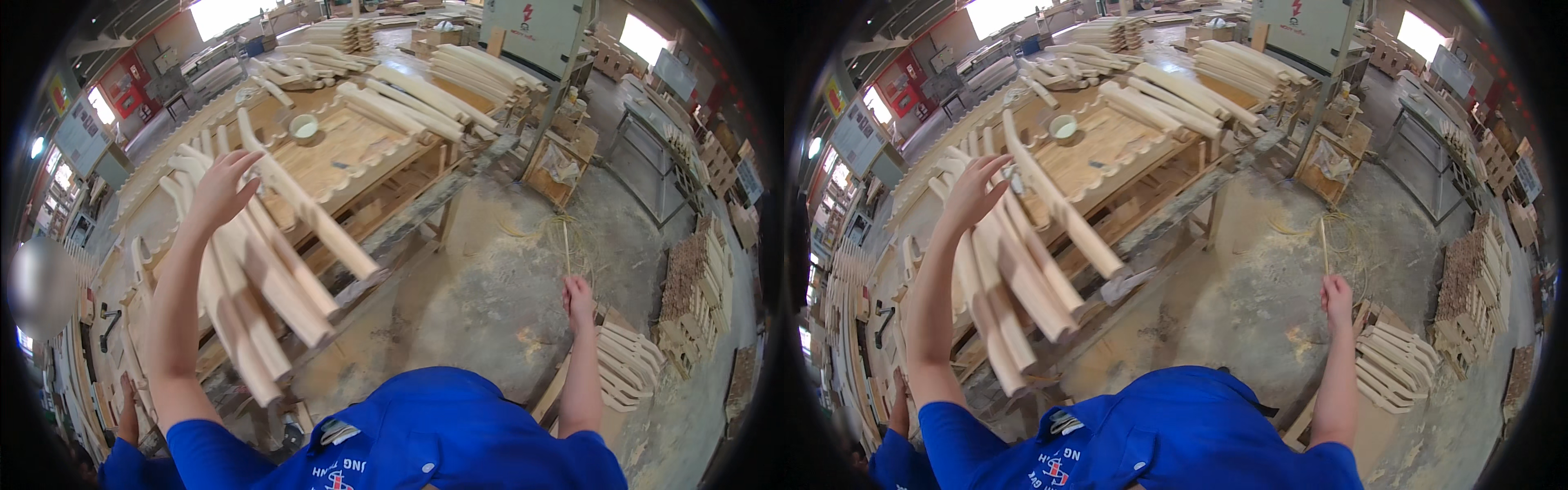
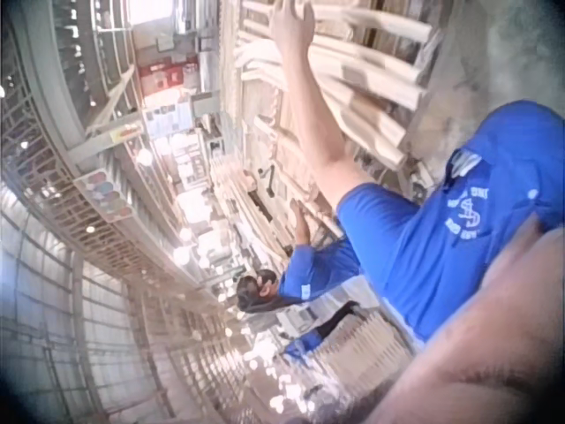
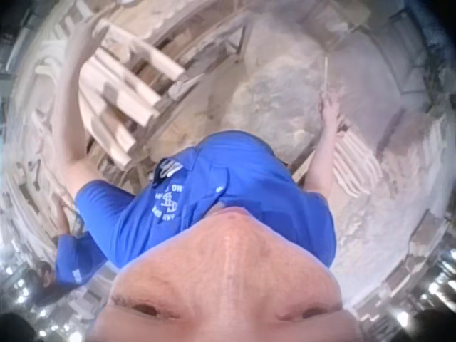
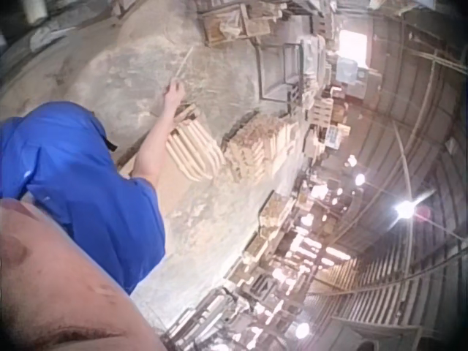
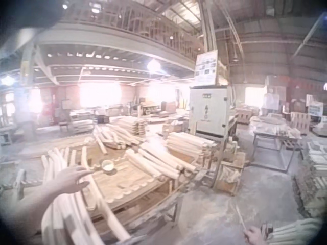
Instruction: The person applies glue to the ends of wooden chair legs using a small stick. They repeatedly dip the stick into a container and spread glue along the grooves of each leg, then place the legs on a workbench. Another worker is visible in the background handling similar pieces.
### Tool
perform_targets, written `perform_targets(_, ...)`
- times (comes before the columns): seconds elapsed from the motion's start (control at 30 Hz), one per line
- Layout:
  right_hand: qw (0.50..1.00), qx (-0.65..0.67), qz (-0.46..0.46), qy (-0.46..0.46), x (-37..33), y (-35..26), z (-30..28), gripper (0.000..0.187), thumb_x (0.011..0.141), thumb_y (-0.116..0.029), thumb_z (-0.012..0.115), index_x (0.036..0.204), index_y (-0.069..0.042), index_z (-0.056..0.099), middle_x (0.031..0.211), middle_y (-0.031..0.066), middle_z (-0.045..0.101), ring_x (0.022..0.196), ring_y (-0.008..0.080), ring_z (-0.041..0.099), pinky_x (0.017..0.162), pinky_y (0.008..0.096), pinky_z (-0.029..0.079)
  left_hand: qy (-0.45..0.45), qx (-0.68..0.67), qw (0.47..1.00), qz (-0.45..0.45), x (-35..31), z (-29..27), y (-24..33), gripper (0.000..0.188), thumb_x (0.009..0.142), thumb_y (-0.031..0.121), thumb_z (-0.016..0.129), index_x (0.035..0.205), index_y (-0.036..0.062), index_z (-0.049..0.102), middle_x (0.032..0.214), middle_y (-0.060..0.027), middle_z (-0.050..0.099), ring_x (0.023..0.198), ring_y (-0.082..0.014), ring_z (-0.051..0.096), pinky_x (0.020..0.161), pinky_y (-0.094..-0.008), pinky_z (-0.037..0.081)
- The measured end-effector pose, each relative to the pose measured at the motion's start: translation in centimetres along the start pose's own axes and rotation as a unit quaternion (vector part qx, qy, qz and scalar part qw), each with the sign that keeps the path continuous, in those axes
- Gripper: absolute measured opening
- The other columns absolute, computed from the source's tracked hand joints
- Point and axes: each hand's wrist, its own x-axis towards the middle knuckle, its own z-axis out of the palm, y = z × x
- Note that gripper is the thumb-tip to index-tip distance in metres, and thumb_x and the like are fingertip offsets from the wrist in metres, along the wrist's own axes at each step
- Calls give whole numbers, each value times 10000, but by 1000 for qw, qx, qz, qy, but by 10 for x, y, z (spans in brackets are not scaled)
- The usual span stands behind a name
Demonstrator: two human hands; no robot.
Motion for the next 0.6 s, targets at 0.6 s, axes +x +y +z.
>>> perform_targets(0.6, 967, 82, 44, 239, 56, 79, -109, 146, 915, -213, 591, 819, -115, 542, 597, -34, 499, 433, 27, 390, 367, 178, 267, 20, -425, 905, -24, 429, 267, 219, 549, 822, 374, 639, 1293, 134, 492, 1129, -93, 526, 975, -237, 518, 806, -405, 482)
